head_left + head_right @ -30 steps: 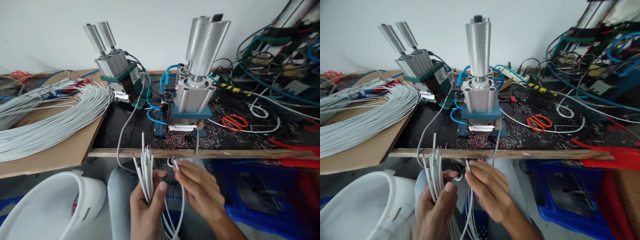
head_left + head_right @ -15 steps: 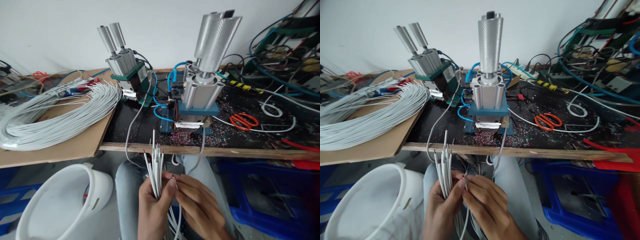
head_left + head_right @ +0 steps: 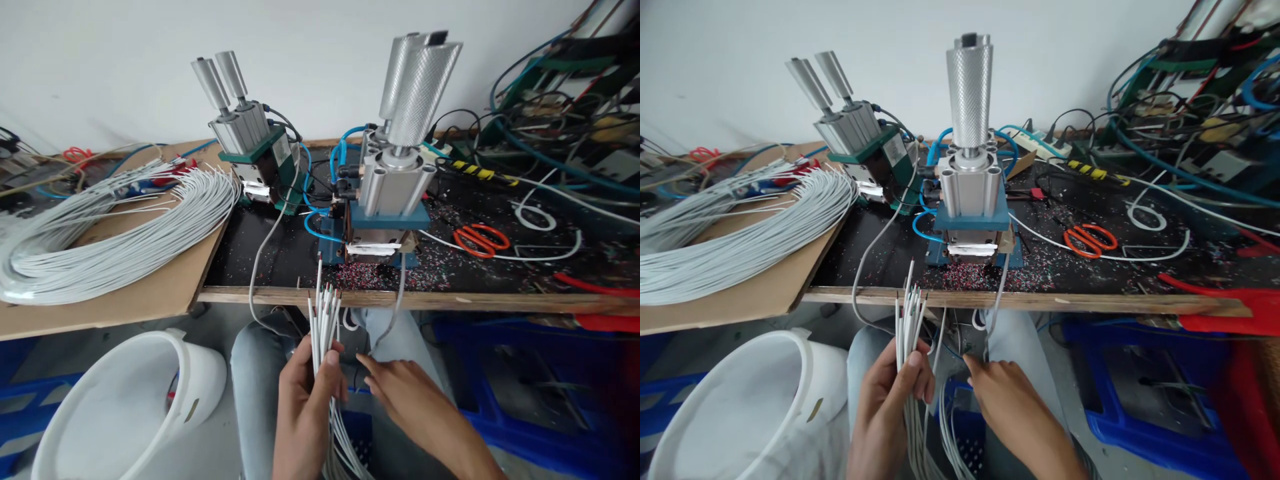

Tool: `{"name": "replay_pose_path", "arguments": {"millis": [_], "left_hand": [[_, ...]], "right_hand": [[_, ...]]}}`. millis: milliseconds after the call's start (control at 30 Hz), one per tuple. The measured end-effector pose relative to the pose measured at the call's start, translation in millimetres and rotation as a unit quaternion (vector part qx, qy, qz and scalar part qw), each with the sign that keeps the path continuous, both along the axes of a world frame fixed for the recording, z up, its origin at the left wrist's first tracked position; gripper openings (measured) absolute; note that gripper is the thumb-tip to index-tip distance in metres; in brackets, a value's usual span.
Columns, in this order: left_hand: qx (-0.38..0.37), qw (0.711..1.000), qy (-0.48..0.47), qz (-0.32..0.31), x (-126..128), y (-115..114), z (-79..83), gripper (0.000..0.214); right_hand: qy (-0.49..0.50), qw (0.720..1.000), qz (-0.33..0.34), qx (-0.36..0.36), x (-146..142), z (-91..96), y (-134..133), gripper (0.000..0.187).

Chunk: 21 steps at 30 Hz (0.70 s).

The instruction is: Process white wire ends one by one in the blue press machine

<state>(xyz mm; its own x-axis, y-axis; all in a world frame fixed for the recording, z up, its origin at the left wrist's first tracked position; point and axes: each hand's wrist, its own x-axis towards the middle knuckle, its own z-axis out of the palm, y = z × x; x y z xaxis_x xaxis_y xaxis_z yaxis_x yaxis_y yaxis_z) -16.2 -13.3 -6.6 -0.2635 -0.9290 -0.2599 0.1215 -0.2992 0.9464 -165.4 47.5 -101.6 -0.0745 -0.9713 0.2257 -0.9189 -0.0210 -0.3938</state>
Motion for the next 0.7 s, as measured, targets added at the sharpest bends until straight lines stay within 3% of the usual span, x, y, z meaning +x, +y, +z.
{"name": "replay_pose_path", "arguments": {"millis": [33, 67, 167, 233, 300, 400, 567, 633, 700], "left_hand": [[0.0, 1.0, -0.011, 0.003, -2, 1, 2.9, 0.04], [-0.001, 1.0, -0.023, -0.002, -5, 2, 6.0, 0.041], [-0.015, 0.998, -0.062, -0.028, -12, 4, 12.9, 0.04], [-0.028, 0.996, -0.072, -0.047, -14, 5, 12.5, 0.037], [-0.042, 0.995, -0.078, -0.052, -14, 5, 8.2, 0.036], [-0.038, 0.995, -0.09, -0.017, -12, 5, -0.3, 0.042], [-0.053, 0.997, -0.062, -0.005, -10, 3, -4.3, 0.035], [-0.021, 0.999, -0.026, -0.005, -8, 2, -4.2, 0.041], [0.021, 1.0, -0.021, -0.006, -5, 0, -5.2, 0.046]], "right_hand": [[-0.098, 0.991, -0.012, 0.089, -4, 16.9, -2, 0.038], [-0.207, 0.969, -0.057, 0.125, -7, 34.2, -6, 0.048], [-0.431, 0.892, -0.119, 0.071, -7, 74.6, -21, 0.081], [-0.501, 0.856, -0.11, 0.058, -1, 83.9, -30, 0.087], [-0.54, 0.833, -0.106, 0.056, 7, 80.5, -36, 0.088], [-0.592, 0.79, -0.156, 0.017, 17, 65.9, -36, 0.089], [-0.739, 0.644, -0.197, -0.008, 19, 51.4, -27, 0.094], [-0.758, 0.629, -0.164, 0.055, 15, 48.6, -22, 0.098], [-0.742, 0.644, -0.097, 0.159, 12, 45.3, -16, 0.101]]}}
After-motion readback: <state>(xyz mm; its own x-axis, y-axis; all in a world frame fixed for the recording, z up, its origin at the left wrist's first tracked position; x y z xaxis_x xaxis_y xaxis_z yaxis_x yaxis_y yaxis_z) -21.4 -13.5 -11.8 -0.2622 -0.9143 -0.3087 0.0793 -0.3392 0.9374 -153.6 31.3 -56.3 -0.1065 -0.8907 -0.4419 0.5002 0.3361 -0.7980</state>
